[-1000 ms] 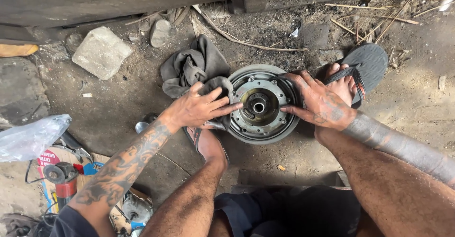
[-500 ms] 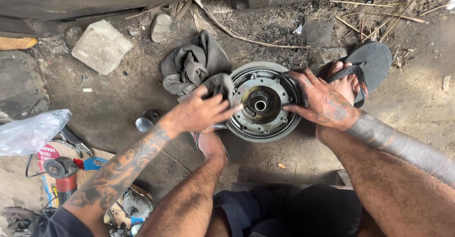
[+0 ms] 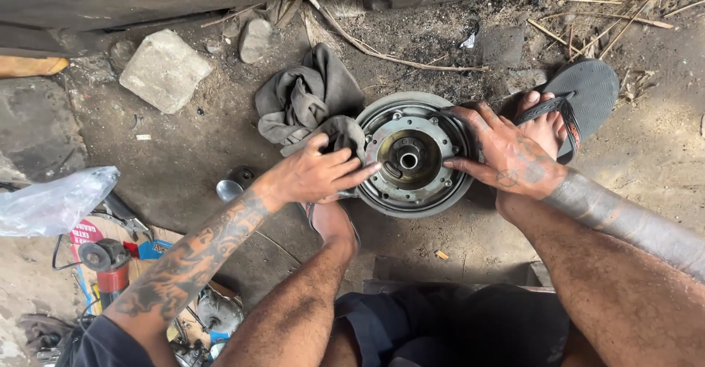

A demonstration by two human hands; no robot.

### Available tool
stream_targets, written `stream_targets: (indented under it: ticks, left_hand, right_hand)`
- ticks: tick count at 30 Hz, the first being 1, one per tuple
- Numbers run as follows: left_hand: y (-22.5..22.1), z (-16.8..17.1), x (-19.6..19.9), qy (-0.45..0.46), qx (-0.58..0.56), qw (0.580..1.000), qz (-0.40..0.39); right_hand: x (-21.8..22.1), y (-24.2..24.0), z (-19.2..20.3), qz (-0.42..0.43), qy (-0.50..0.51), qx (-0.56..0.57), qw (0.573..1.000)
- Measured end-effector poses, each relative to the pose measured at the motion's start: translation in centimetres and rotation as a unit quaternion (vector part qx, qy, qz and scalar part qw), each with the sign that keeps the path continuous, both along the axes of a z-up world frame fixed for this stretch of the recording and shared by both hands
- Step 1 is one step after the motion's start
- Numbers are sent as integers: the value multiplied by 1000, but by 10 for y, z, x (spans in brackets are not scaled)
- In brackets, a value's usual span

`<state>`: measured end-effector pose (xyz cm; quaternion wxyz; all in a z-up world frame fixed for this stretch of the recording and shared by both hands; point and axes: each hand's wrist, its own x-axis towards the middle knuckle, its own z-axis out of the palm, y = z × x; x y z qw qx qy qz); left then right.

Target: Cleaning a motorcycle clutch bell using a cloth to remove grease and debris.

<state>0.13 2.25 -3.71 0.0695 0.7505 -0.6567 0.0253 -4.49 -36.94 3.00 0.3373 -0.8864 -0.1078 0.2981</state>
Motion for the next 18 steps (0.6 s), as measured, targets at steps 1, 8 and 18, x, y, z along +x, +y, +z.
stream_targets:
  ticks: [1,8,18]
  left_hand:
    - [-2,2,8,0,0,1000,-2]
    - [-13,39,6,10,16,1000,18]
    - [-13,27,12,-6,12,1000,22]
  right_hand:
    - [1,1,0,-2,0,0,1000]
    - [6,5,20,-5,11,9,1000]
    - [0,2,2,-2,-11,25,1000]
